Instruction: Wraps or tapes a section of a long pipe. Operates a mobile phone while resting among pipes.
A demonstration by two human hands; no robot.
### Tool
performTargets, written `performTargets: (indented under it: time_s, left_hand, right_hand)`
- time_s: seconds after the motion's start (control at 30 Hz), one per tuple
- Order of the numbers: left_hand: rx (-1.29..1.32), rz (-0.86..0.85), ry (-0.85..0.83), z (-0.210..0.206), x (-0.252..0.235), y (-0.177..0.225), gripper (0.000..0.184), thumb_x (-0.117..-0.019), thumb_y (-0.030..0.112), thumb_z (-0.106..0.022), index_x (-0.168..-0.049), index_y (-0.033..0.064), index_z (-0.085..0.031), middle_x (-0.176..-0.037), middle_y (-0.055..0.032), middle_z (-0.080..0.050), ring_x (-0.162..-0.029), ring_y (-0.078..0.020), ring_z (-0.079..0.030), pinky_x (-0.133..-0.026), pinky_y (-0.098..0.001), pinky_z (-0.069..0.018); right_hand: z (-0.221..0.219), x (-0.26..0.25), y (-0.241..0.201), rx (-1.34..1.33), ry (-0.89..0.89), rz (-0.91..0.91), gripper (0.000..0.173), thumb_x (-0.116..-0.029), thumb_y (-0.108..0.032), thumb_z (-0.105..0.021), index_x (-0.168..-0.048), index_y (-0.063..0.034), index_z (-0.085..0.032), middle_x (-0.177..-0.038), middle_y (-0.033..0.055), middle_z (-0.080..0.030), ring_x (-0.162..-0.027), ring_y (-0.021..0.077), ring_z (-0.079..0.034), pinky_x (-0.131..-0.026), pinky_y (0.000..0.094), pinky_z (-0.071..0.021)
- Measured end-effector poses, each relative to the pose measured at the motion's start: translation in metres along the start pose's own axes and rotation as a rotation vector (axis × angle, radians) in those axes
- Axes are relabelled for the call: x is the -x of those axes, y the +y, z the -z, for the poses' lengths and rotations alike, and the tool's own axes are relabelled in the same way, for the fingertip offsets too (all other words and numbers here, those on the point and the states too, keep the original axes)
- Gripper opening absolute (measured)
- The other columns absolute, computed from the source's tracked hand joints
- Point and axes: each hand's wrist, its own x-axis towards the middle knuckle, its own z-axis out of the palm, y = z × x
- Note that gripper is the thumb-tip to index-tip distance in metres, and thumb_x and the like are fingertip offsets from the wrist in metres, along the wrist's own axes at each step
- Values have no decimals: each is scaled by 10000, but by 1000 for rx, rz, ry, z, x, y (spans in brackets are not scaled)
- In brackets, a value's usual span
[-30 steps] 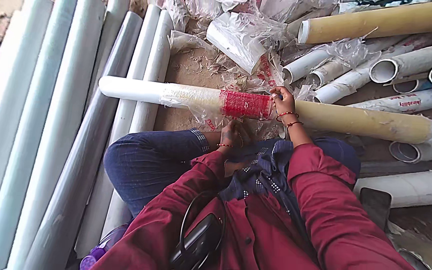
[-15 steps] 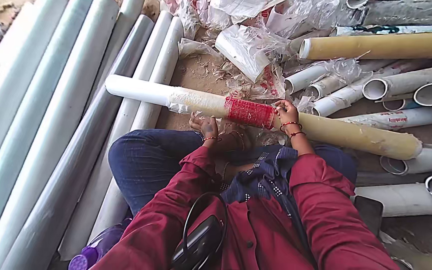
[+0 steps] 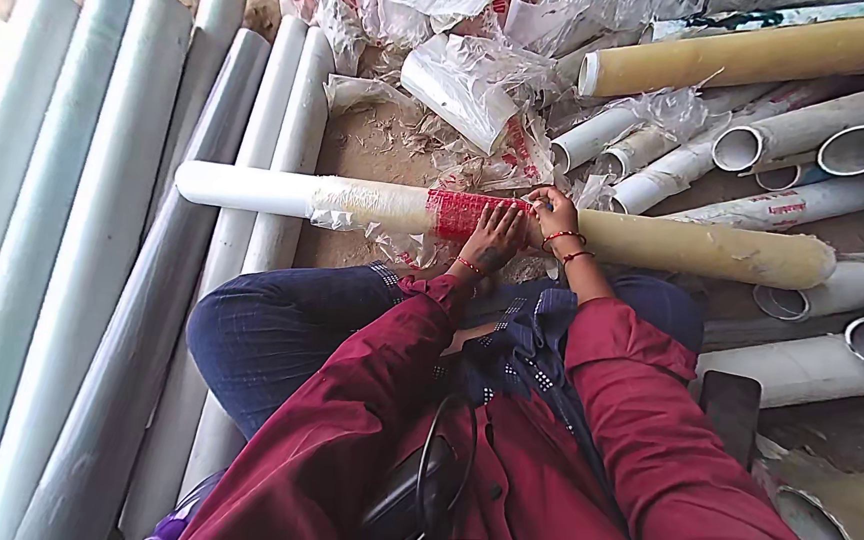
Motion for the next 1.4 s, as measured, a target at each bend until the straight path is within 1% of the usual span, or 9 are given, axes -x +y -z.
performTargets:
  time_s: [0.1,0.37,0.47,0.57,0.87,1.03,1.2,1.33,1.4]
  left_hand:
    - [-64,-69,92,-7,3,-8,459,-990,167,-575,-1372,-86,-598,-1441,-247,-586,-1344,-456,-555,-1134,-591,-391]
    - [-148,-137,153,-9,1,-15,404,-995,168,-561,-1310,-65,-659,-1359,-241,-650,-1254,-436,-634,-1082,-558,-459]
    - [-142,-148,194,-9,0,-17,341,-992,80,-549,-1271,-62,-685,-1320,-229,-677,-1223,-421,-659,-1070,-532,-482]
    - [28,-79,217,3,-5,-25,289,-976,-35,-558,-1197,-14,-744,-1253,-172,-726,-1184,-349,-698,-1038,-457,-531]
    - [35,-38,174,0,-3,-13,397,-965,206,-647,-1270,-44,-693,-1329,-218,-675,-1262,-411,-637,-1123,-535,-435]
    - [-42,-63,190,-4,-3,-13,366,-975,162,-623,-1265,-50,-697,-1324,-226,-675,-1238,-428,-649,-1100,-554,-449]
    - [3,-68,265,-6,-3,-22,295,-967,-15,-571,-1208,-8,-741,-1261,-175,-721,-1197,-369,-688,-1079,-471,-496]
    - [121,-23,205,6,-5,-17,285,-982,44,-569,-1204,-41,-727,-1289,-199,-703,-1229,-393,-664,-1107,-517,-465]
    - [134,-39,205,5,-5,-15,241,-958,77,-611,-1127,-42,-733,-1280,-216,-702,-1246,-416,-646,-1120,-545,-438]
  right_hand:
    - [0,-2,-4,6,-8,-35,271,-1022,20,-500,-1251,30,-644,-1125,210,-688,-942,266,-659,-887,430,-508]
    - [-1,-6,-7,8,-8,-59,275,-1023,12,-500,-1254,19,-650,-1155,203,-693,-1000,274,-671,-924,441,-508]
    - [-2,-7,-8,11,-8,-67,277,-1016,19,-502,-1248,16,-654,-1169,206,-688,-1010,279,-663,-926,448,-498]
    - [-2,-6,-8,16,2,-64,272,-1011,27,-512,-1241,17,-658,-1165,203,-691,-1010,275,-667,-926,445,-502]
    - [-4,-8,-5,14,17,-39,272,-1008,25,-509,-1236,18,-658,-1156,195,-689,-1009,265,-661,-926,436,-498]
    - [-4,-8,-5,19,15,-30,274,-1010,32,-499,-1230,17,-661,-1177,190,-689,-1007,257,-661,-923,427,-497]
    - [-4,-7,-3,14,18,-26,266,-1007,23,-510,-1228,18,-660,-1171,189,-688,-998,255,-663,-918,430,-502]
    - [-3,-8,-3,7,26,-20,265,-1015,15,-506,-1223,15,-670,-1175,191,-695,-1025,262,-664,-933,442,-494]
    - [-3,-9,-3,9,23,-16,266,-1016,19,-499,-1222,16,-667,-1173,188,-693,-1009,252,-662,-923,430,-499]
